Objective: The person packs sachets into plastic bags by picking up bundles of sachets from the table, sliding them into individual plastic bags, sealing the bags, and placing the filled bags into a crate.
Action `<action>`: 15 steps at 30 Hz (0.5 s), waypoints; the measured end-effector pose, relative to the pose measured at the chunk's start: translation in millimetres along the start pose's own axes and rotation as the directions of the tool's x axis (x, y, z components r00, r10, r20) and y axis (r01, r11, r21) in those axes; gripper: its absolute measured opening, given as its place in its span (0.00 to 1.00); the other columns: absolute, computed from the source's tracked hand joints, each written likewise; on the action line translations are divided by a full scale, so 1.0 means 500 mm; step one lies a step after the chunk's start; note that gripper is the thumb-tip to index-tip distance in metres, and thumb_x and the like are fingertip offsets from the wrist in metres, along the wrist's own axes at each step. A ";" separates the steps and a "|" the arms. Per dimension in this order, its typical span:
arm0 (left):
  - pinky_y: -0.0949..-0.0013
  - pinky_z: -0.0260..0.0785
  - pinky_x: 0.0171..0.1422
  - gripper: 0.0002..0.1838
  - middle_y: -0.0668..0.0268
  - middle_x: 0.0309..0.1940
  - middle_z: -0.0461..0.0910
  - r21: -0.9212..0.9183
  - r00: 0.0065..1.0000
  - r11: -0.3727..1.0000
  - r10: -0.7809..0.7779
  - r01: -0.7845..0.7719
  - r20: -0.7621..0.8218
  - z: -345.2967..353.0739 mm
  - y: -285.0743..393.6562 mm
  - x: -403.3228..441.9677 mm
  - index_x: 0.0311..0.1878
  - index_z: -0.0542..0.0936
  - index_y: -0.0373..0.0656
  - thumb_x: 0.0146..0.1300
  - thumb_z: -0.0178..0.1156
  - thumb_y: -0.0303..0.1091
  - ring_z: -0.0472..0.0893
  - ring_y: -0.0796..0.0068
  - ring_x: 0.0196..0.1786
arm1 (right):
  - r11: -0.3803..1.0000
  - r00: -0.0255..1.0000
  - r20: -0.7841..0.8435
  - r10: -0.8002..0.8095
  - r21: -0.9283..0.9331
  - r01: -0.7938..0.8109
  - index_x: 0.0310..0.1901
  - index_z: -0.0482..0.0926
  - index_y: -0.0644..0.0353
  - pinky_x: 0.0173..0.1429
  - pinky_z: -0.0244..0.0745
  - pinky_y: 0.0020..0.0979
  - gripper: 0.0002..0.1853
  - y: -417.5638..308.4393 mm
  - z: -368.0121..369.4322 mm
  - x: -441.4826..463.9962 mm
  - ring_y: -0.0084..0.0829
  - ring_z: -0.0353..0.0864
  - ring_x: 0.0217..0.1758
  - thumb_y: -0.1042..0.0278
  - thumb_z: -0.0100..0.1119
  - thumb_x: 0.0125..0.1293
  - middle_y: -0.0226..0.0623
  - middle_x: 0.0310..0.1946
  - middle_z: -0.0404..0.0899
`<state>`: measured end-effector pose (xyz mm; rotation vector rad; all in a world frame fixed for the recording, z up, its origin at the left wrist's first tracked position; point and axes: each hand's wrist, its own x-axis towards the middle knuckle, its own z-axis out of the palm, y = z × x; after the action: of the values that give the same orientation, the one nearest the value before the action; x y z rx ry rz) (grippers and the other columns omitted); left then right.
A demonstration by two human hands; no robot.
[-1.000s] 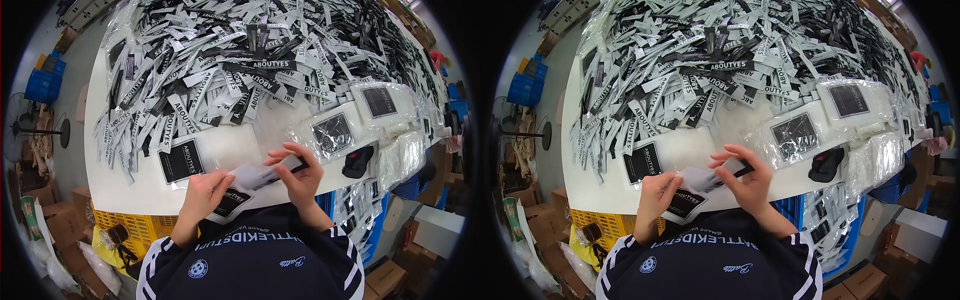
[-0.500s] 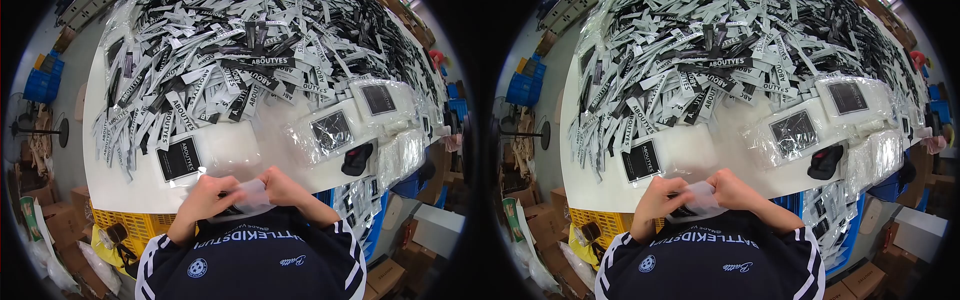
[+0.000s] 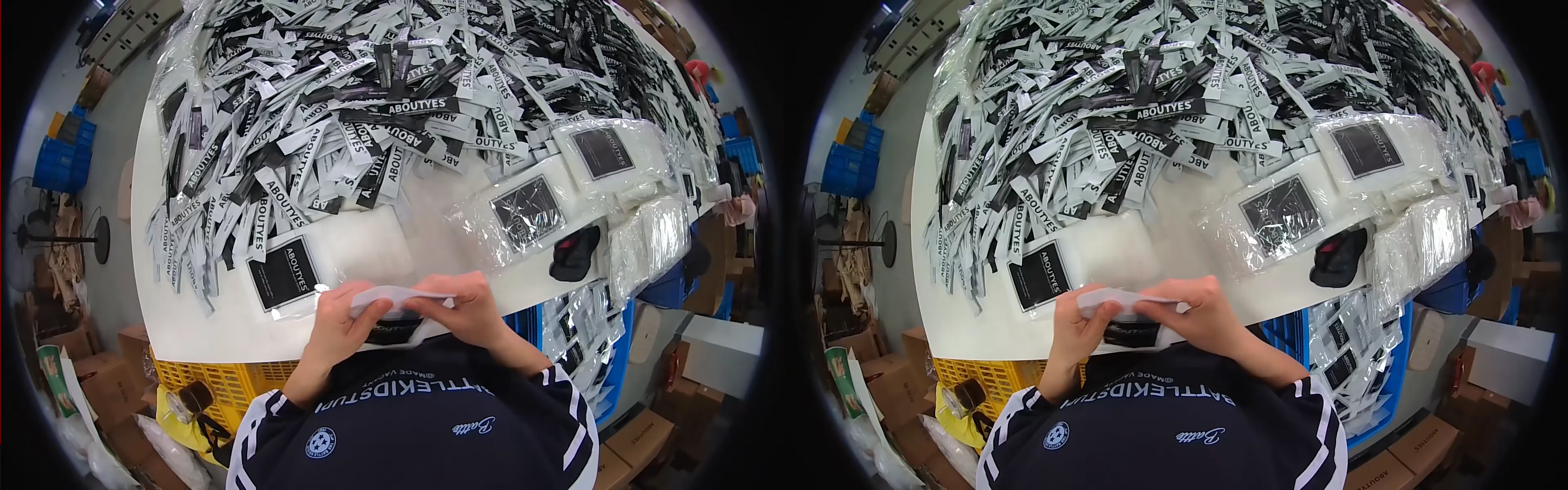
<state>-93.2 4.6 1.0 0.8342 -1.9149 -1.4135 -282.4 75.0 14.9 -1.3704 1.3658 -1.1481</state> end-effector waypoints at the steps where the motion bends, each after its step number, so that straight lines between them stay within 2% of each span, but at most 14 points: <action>1: 0.67 0.64 0.26 0.09 0.60 0.21 0.76 0.020 0.999 1.000 -0.007 0.006 0.050 0.004 -0.008 0.000 0.34 0.81 0.37 0.66 0.57 0.33 0.74 0.64 0.22 | 1.000 1.000 -0.015 0.016 0.008 -0.016 0.39 0.85 0.60 0.31 0.72 0.25 0.07 0.003 -0.010 -0.002 0.28 0.80 0.26 0.74 0.62 0.60 0.36 0.28 0.83; 2: 0.65 0.64 0.27 0.11 0.60 0.22 0.76 0.038 0.995 0.999 -0.014 0.011 0.100 0.010 -0.020 0.000 0.34 0.80 0.37 0.67 0.55 0.35 0.75 0.62 0.23 | 0.999 0.999 -0.030 0.032 0.015 -0.032 0.39 0.84 0.60 0.31 0.72 0.25 0.07 0.006 -0.022 -0.003 0.29 0.80 0.26 0.74 0.62 0.60 0.36 0.28 0.83; 3: 0.64 0.65 0.28 0.13 0.59 0.22 0.76 0.056 0.989 0.998 -0.022 0.014 0.148 0.015 -0.028 0.001 0.35 0.80 0.37 0.68 0.53 0.36 0.75 0.60 0.24 | 0.994 1.000 -0.010 -0.030 -0.102 0.029 0.39 0.84 0.60 0.30 0.72 0.25 0.07 0.015 -0.039 -0.005 0.29 0.80 0.26 0.75 0.62 0.59 0.37 0.27 0.83; 6: 0.60 0.66 0.33 0.15 0.58 0.24 0.76 0.160 0.953 0.976 0.101 -0.150 0.284 0.040 -0.031 0.016 0.36 0.80 0.38 0.70 0.50 0.39 0.76 0.57 0.27 | 0.980 0.995 -0.068 -0.076 -0.188 0.062 0.38 0.84 0.60 0.30 0.72 0.25 0.07 0.010 -0.081 -0.015 0.31 0.80 0.26 0.75 0.63 0.56 0.37 0.27 0.83; 7: 0.61 0.69 0.39 0.13 0.58 0.30 0.80 0.173 0.934 0.975 0.073 -0.141 0.351 0.037 -0.031 0.016 0.40 0.80 0.39 0.69 0.51 0.39 0.79 0.58 0.34 | 0.961 0.998 -0.029 -0.053 -0.273 0.043 0.38 0.85 0.60 0.29 0.72 0.26 0.08 -0.001 -0.112 -0.027 0.32 0.80 0.26 0.74 0.64 0.55 0.37 0.27 0.82; 8: 0.62 0.70 0.42 0.13 0.59 0.33 0.81 0.136 0.960 0.982 0.090 -0.130 0.266 0.032 -0.026 0.016 0.42 0.80 0.39 0.68 0.52 0.38 0.80 0.58 0.37 | 0.933 1.000 0.009 -0.026 -0.358 0.028 0.37 0.85 0.60 0.29 0.72 0.27 0.09 -0.020 -0.154 -0.042 0.33 0.81 0.25 0.74 0.65 0.53 0.38 0.26 0.82; 10: 0.64 0.71 0.47 0.12 0.59 0.38 0.82 0.055 0.990 0.992 0.109 -0.115 0.093 0.017 -0.016 0.010 0.45 0.80 0.39 0.67 0.53 0.35 0.81 0.59 0.42 | 0.817 0.929 0.138 0.342 -0.532 -0.222 0.43 0.83 0.58 0.39 0.74 0.30 0.16 -0.070 -0.241 -0.088 0.35 0.82 0.35 0.73 0.66 0.50 0.38 0.32 0.83; 11: 0.64 0.70 0.53 0.12 0.59 0.43 0.83 0.146 0.997 0.988 0.044 -0.052 0.059 -0.007 -0.032 -0.007 0.48 0.79 0.39 0.64 0.55 0.32 0.81 0.59 0.48 | 0.721 0.929 0.092 0.359 -0.659 -0.214 0.45 0.82 0.57 0.44 0.72 0.31 0.18 -0.092 -0.242 -0.090 0.36 0.81 0.39 0.73 0.67 0.50 0.38 0.35 0.82; 13: 0.62 0.68 0.56 0.13 0.58 0.45 0.82 0.255 0.991 0.967 0.025 0.008 -0.128 -0.034 -0.052 -0.017 0.49 0.79 0.38 0.61 0.58 0.30 0.80 0.57 0.50 | 0.474 0.927 -0.004 0.375 -0.859 -0.195 0.50 0.79 0.57 0.54 0.69 0.34 0.22 -0.120 -0.237 -0.091 0.38 0.78 0.48 0.72 0.67 0.49 0.39 0.41 0.82; 14: 0.61 0.67 0.57 0.14 0.58 0.45 0.82 0.305 0.975 0.951 0.024 0.046 -0.220 -0.039 -0.058 -0.021 0.49 0.79 0.38 0.60 0.60 0.29 0.80 0.56 0.51 | 0.546 0.959 0.037 0.281 -0.828 -0.128 0.53 0.77 0.57 0.57 0.66 0.36 0.25 -0.112 -0.226 -0.074 0.39 0.75 0.54 0.74 0.67 0.49 0.40 0.47 0.79; 15: 0.60 0.66 0.59 0.15 0.57 0.47 0.81 0.383 0.972 0.923 0.076 0.016 -0.223 -0.039 -0.063 -0.019 0.50 0.79 0.38 0.59 0.61 0.30 0.78 0.55 0.53 | 0.609 0.982 0.072 0.176 -0.791 -0.051 0.56 0.75 0.57 0.61 0.63 0.39 0.29 -0.096 -0.211 -0.039 0.41 0.72 0.59 0.75 0.67 0.48 0.41 0.53 0.77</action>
<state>-68.3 -6.5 -25.6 1.0932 -2.0341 -0.8820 -375.4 99.0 82.6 -1.8816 1.9300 -0.2926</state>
